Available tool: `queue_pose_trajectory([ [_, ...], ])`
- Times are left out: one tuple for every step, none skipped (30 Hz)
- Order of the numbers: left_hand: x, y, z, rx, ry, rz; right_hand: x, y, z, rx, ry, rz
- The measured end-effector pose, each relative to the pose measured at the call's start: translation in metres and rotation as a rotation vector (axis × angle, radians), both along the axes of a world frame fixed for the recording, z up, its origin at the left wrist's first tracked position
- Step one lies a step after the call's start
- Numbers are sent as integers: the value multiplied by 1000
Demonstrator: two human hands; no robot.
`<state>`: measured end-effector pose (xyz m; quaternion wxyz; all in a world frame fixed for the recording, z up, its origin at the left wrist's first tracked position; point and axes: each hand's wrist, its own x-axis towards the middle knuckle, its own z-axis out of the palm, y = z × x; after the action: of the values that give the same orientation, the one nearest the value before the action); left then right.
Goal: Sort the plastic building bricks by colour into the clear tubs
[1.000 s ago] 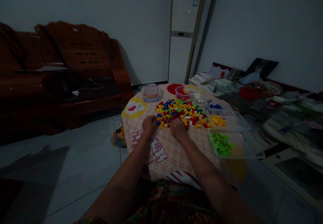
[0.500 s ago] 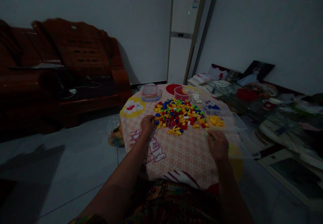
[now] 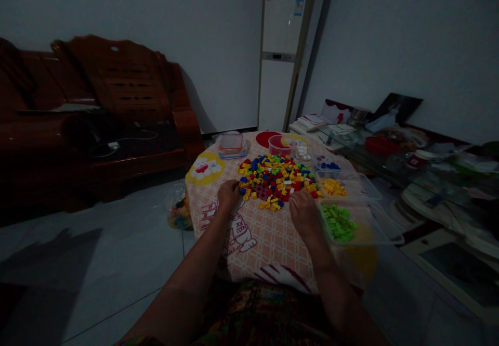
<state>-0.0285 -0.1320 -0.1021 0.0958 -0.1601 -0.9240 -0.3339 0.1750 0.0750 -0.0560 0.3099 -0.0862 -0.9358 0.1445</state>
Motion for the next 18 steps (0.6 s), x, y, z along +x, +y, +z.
queue_pose_trajectory([
  [0,0,0,4,2,-1,-16,-9,3,-5,-41,-3],
  [1,0,0,5,2,-2,-33,-17,5,-3,-84,12],
  [1,-1,0,4,-2,0,-48,-24,7,9,-128,39],
  [1,-1,1,4,-6,3,-63,-29,8,33,-180,60],
  [2,0,1,6,-10,8,-76,-33,9,63,-238,71],
  [2,0,2,9,-13,11,-89,-36,10,93,-291,74],
  [2,0,2,12,-16,12,-100,-39,9,120,-337,66],
  [2,0,2,14,-18,13,-109,-40,8,140,-370,52],
  [2,0,3,14,-18,13,-116,-41,7,155,-388,38],
  [2,1,3,12,-18,12,-122,-42,5,165,-394,29],
  [2,1,3,9,-20,10,-127,-42,3,175,-393,21],
  [2,1,3,6,-22,9,-130,-42,2,187,-394,14],
  [2,0,3,4,-24,7,-132,-41,1,200,-394,7],
  [2,0,2,6,-23,6,-133,-41,0,213,-396,4],
  [2,0,2,9,-22,7,-134,-40,0,225,-398,4],
  [2,0,2,13,-22,10,-135,-39,0,236,-402,7],
  [2,0,1,16,-24,12,-136,-39,0,247,-407,13],
  [2,0,1,19,-24,12,-136,-38,0,256,-413,18],
])
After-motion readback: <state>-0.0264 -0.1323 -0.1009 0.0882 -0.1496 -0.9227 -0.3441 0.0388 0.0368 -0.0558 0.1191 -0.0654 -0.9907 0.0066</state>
